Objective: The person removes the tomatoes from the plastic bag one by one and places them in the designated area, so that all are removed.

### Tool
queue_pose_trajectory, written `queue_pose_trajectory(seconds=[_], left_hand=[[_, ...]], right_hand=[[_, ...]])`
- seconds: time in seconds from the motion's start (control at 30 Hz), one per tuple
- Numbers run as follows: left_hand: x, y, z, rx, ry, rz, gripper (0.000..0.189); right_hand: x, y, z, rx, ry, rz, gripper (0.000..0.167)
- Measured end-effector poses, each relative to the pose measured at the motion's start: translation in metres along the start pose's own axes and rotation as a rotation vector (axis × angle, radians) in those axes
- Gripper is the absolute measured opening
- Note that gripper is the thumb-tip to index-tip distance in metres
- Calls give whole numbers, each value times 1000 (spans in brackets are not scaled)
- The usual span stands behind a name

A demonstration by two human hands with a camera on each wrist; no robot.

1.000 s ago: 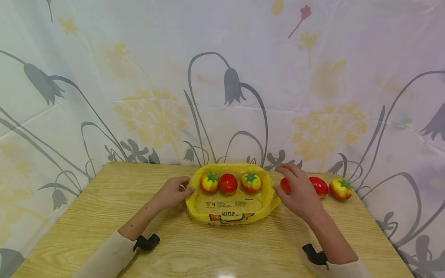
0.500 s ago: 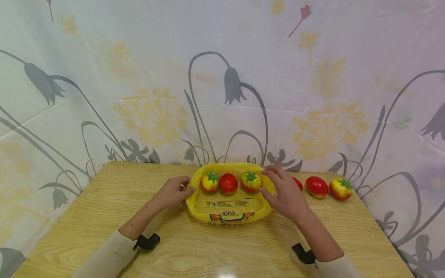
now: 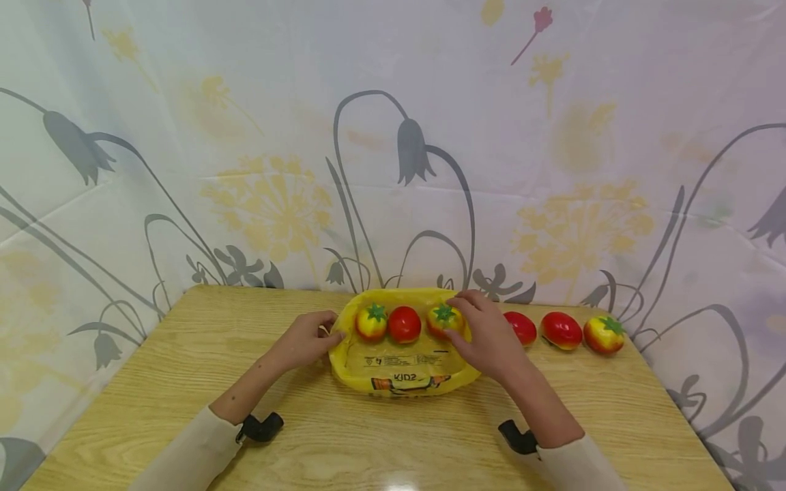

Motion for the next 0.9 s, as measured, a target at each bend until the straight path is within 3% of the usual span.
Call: queue_pose_trajectory(seconds=[0.9], left_hand=[[0, -3, -3, 6, 10, -18, 9]], right_hand=[[31, 12, 21, 3, 97, -113, 42]])
Point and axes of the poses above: each hand's wrist, its own z-axis towards the middle knuckle, its own x-axis out of the palm, y = z × x, the point moved 10 cm from there along z, towards the middle knuckle, and after that the axes turned 12 degrees about -x, right-handed, at the moved point
